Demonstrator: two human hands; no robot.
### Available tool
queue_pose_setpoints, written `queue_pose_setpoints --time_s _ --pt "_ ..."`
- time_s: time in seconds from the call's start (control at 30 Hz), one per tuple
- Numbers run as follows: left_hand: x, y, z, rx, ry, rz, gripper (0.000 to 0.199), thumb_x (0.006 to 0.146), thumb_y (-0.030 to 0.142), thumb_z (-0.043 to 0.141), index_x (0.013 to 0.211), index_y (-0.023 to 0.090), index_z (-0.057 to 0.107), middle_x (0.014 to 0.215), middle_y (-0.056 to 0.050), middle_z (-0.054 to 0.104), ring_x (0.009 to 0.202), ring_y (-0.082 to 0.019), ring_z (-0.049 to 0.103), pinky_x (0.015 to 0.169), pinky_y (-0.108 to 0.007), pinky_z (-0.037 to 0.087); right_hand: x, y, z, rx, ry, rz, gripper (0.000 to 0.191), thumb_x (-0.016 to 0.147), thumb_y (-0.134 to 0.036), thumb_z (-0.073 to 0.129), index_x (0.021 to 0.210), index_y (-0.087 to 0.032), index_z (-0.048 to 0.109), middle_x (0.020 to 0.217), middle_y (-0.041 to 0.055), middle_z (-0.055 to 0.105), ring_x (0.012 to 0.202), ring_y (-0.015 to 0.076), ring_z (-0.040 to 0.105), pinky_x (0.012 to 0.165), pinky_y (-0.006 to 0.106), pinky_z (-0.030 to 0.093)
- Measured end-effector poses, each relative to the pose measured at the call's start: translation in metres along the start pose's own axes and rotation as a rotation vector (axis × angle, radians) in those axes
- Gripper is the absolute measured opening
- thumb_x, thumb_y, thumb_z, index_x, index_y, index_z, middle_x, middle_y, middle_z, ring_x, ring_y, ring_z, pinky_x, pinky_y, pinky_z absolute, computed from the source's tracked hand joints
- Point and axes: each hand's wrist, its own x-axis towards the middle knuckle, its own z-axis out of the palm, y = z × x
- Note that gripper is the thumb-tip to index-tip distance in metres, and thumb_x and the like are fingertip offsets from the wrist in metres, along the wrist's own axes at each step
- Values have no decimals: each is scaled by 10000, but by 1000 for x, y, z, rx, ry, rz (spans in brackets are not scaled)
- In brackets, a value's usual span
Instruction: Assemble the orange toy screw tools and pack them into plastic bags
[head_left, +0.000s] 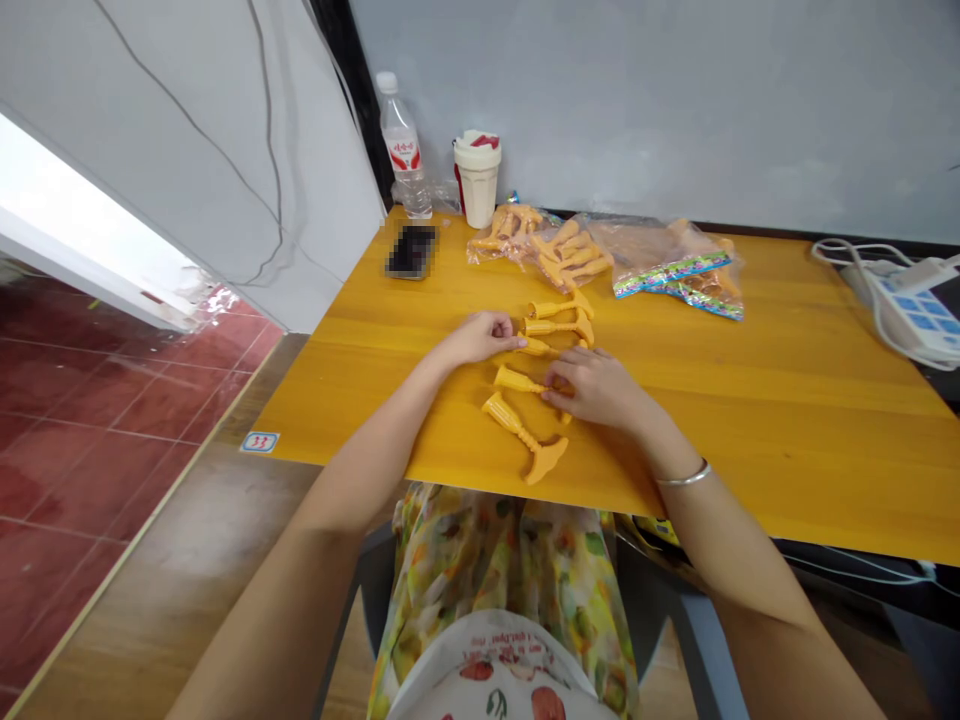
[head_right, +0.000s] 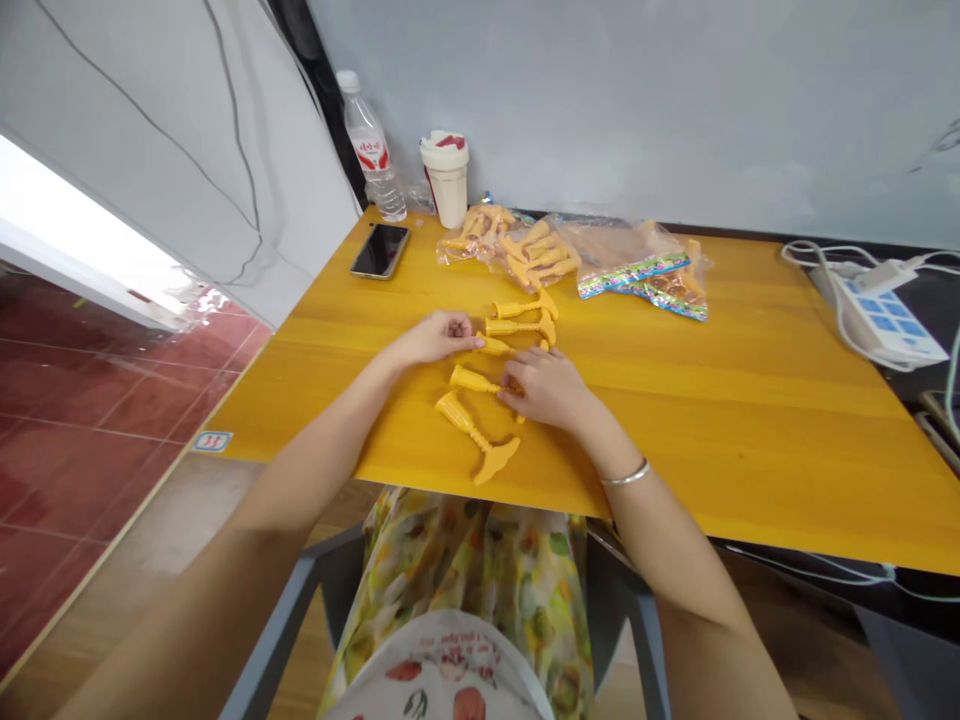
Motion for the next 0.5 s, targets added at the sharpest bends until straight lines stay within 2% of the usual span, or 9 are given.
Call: queue_pose_setpoints --time_s 0.23,0.37,0.43,0.5 --pt "6 -5 12 26 189 22 310 766 422 746 705 177 565 629 33 535 606 -104 444 601 -237 326 1 10 0 -71 23 137 215 932 -387 619 987 -197 704 1025 114 729 971 278 652 794 366 411" --pt "4 -2 3 -6 284 53 302 789 434 726 754 172 581 661 24 571 606 -104 449 620 -240 345 3 9 5 -81 66 145 214 944 -371 607 1007 -187 697 1040 121 727 983 282 651 805 366 413" --pt "-5 11 -7 -13 253 110 306 787 451 728 774 169 611 680 24 565 599 -100 431 612 -242 338 4 11 7 -55 88 144 225 944 -384 607 1015 -188 693 1028 119 727 954 272 653 795 357 414" --pt "-18 31 -17 5 79 199 284 774 448 746 793 174 672 710 12 575 646 -115 471 640 -247 354 4 15 8 -6 111 146 251 947 -400 601 1052 -188 685 1006 110 727 904 253 655 779 344 416"
